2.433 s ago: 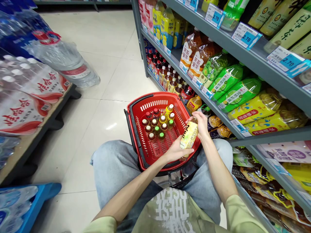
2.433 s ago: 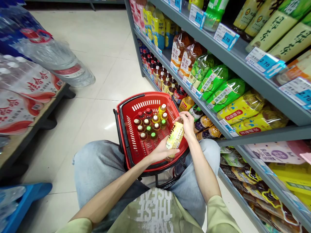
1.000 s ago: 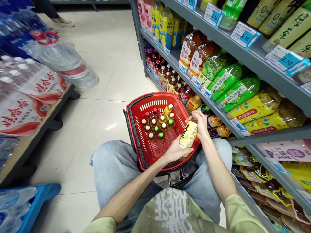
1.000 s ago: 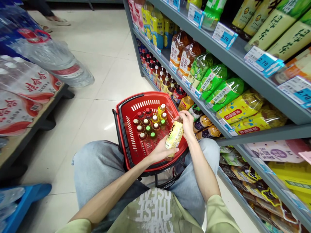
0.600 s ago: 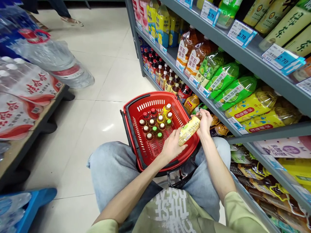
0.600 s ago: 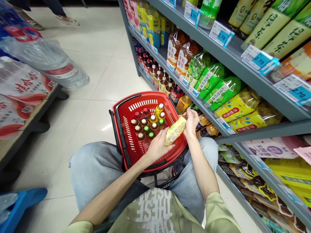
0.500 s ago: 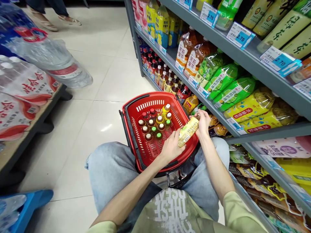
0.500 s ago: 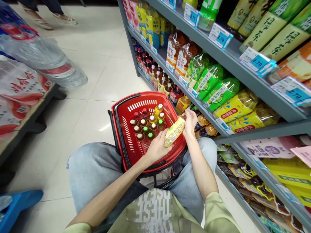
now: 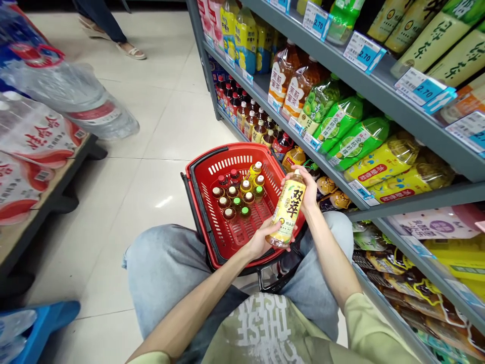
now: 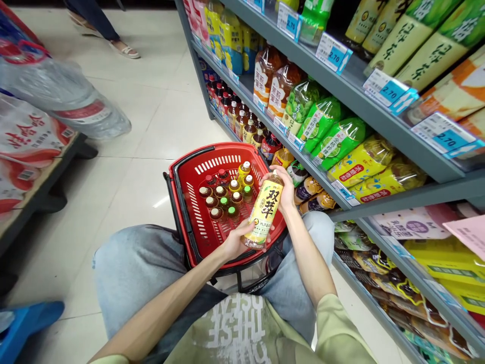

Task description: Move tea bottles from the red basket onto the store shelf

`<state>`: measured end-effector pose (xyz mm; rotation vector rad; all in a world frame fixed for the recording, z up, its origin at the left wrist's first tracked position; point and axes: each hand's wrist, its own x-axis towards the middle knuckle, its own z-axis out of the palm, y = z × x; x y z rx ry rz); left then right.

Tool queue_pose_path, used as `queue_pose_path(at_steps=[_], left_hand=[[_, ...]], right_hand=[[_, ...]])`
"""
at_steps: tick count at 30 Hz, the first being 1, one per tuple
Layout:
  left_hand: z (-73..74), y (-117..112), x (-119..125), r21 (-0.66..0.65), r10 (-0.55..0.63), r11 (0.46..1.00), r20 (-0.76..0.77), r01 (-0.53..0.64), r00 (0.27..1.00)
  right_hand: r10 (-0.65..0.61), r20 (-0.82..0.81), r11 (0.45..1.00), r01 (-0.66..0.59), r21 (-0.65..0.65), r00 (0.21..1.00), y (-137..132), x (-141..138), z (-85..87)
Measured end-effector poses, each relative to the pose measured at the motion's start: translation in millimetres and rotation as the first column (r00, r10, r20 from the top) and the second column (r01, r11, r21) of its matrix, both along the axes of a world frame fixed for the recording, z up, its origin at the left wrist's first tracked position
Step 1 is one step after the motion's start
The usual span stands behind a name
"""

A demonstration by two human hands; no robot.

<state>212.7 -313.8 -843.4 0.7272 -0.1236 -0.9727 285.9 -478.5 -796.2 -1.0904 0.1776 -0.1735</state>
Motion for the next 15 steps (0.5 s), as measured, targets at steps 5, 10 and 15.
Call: queue_pose_path(at_steps=[5,10,15], left_hand=[[-5.9,-7.1,6.9,0.145,0.054,0.987,0.054,-0.062,0.997],[-11.2,-7.6,18.4,0.454,0.064,0.833,0.488,-0.316,0.870],[-10.7,-5.4,21.7,0.522,0.030,0.762,0.562,-0.383,0.827]], right_hand=[[-0.144,-0.066,0.990,0.143,-0.013,0.987,-5.7,3.2,-7.3],[-0.372,-0.089,0.927,0.365,-0.082,0.924,-8.0,9.3,-13.4],[-0.370,-0.083,0.928,0.364,-0.083,0.925,-4.2,15.0,-13.3]])
